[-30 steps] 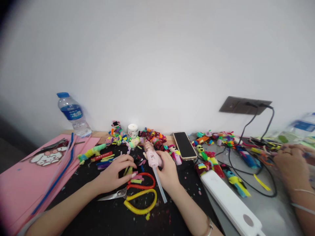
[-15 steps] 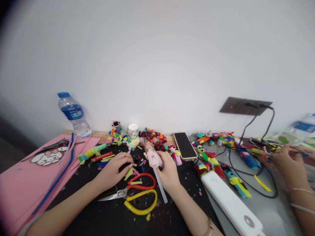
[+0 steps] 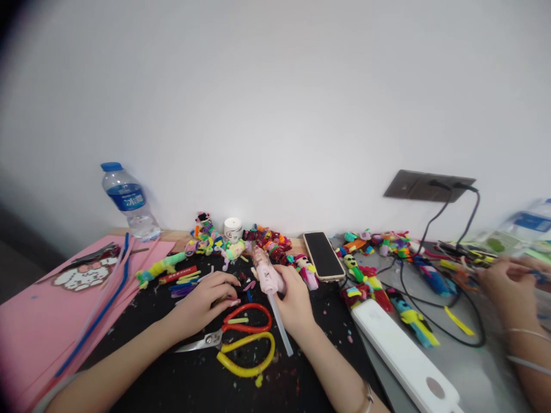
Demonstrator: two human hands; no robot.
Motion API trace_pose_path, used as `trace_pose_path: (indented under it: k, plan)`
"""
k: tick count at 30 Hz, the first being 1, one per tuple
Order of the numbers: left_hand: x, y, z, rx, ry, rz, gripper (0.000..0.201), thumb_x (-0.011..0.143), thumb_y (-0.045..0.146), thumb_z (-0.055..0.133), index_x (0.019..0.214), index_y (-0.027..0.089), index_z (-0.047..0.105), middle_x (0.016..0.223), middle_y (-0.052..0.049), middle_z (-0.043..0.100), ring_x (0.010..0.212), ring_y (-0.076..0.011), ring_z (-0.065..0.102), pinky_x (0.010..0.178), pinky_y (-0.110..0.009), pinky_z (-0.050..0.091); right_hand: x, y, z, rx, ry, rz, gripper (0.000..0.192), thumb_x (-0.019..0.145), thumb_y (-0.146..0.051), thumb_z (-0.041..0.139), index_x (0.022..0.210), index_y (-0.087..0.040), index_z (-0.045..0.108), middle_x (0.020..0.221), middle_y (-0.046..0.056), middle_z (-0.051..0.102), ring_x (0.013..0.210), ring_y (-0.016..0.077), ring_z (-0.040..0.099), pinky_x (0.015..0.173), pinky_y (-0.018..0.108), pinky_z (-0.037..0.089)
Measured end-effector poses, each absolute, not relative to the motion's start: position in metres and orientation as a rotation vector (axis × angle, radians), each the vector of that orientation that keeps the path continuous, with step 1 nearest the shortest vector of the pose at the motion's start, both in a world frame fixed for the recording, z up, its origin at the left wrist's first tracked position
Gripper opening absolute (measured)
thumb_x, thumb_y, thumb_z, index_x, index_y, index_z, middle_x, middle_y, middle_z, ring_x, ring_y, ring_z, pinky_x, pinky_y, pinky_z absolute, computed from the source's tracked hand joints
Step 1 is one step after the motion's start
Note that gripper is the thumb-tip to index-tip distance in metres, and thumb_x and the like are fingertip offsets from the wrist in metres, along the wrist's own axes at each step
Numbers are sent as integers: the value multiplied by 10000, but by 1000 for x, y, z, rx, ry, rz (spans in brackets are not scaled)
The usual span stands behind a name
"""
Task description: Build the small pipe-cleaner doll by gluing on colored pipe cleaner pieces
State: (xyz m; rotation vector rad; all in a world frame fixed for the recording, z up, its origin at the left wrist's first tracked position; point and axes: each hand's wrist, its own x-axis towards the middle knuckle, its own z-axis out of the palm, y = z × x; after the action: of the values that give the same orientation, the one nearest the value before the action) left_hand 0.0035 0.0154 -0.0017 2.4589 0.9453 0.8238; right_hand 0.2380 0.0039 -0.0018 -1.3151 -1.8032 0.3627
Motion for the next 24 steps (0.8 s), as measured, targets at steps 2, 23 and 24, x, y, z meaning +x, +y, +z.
trace_pose_path:
  k: [2,23,24]
  plan:
    - [3,18,-5,2434,998,903,112,897,147,528,845,188,618,1025,-58,613,963,-191,558,887,-348,436,238,4,-2,-1311,-1803,364,263,770,-220,571,1030,-195,595,980,73,642,872,223,609,759,338,498]
    - [1,19,-3,2537,1003,756,119,845,125,587,846,197,682,1107,-76,612,1075,-239,521,954,-426,421,239,4,-2,-1321,-1802,359,263,766,-216,575,1027,-197,599,976,70,650,871,224,615,759,338,503]
    - [1,19,-4,2530,1011,750,112,839,127,596,855,197,682,1108,-78,612,1076,-240,519,956,-428,421,239,4,-2,-1324,-1802,360,259,770,-222,576,1026,-197,599,977,71,650,871,225,615,759,339,503]
